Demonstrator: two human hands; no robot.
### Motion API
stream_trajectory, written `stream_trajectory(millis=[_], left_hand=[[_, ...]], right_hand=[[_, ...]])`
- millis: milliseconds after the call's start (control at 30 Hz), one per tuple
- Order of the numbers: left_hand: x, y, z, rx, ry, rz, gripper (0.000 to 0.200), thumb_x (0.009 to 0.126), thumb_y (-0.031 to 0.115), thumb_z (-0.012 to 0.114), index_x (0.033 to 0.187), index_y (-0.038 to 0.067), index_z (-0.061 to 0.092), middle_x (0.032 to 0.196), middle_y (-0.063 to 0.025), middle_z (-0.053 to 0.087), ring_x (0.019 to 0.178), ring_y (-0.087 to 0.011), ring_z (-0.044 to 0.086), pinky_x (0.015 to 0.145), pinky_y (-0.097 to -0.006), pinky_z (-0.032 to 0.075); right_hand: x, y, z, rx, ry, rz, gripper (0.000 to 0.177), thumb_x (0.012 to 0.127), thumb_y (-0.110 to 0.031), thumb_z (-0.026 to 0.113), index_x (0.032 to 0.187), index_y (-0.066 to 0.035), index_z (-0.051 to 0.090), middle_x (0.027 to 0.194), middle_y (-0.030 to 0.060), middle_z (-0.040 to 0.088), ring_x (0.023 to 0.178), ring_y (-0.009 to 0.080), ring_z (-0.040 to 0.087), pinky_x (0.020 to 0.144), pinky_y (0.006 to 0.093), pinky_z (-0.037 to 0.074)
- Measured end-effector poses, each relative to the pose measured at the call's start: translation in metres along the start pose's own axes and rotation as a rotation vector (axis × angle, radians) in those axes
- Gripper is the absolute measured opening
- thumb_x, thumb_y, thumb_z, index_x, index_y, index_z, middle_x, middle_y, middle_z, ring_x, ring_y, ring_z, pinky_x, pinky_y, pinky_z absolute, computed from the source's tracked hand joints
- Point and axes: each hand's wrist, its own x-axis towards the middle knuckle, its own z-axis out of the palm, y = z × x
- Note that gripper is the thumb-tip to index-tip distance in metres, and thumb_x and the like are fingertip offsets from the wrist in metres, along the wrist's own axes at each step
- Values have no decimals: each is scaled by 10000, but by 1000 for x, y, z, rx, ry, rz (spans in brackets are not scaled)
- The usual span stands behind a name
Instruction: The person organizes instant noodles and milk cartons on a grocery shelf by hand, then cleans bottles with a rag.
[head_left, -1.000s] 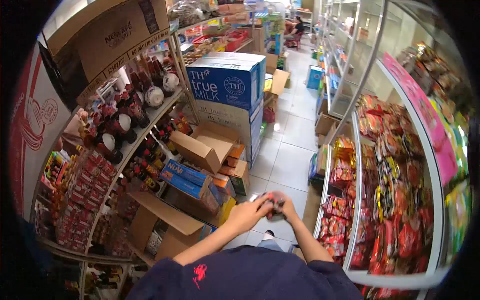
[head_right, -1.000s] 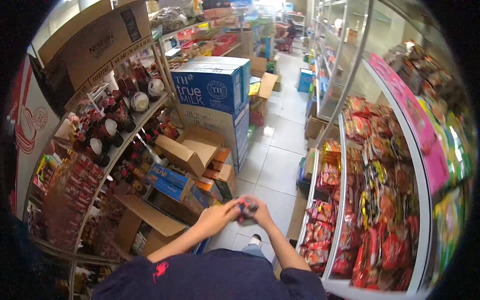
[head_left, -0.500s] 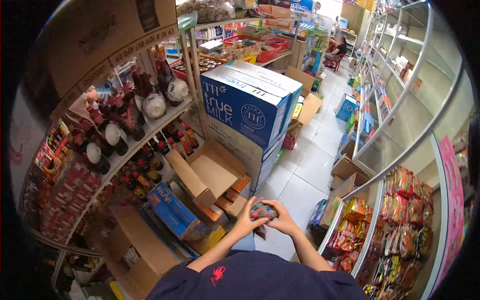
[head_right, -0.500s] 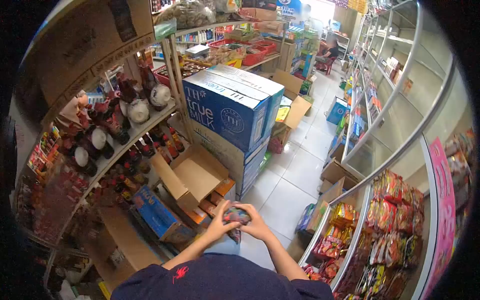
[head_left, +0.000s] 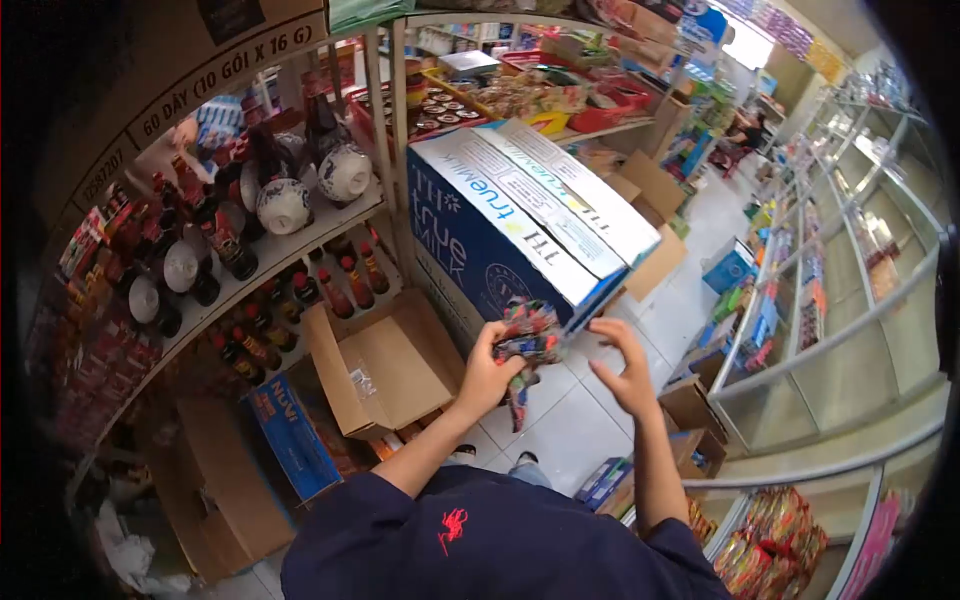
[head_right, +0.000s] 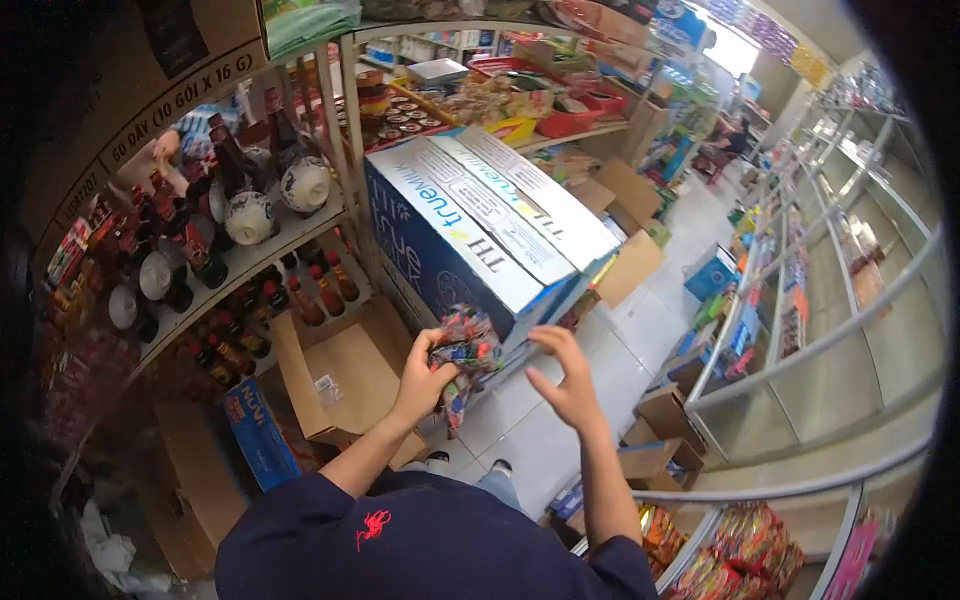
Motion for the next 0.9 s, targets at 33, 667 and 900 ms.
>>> stream_trajectory(millis=[33,667,900], left_hand=[[11,-9,4,89,53,73,322,664,6,562,952,8,420,952,-98,463,902,-182,464,827,-277,365],[82,-104,44,92,683,64,569,778,57,438,1292,19,197,1261,-180,303,1174,-276,317,987,-331,232],[79,-98,43,458,537,453,553,768,80,509,1254,-6,259,1219,-231,351,1133,-367,357,956,-386,277]], right_hand=[[22,-1,-7,-122,-19,-97,386,687,-116,620,1054,-44,527,1124,126,480,1045,266,452,849,353,375],[112,76,28,-203,396,-642,147,615,-111,462,638,-10,566,711,102,613,618,234,551,604,311,392],[109,71,28,-203,383,-609,128,625,-101,467,636,-16,562,708,102,610,622,234,548,609,315,388]])
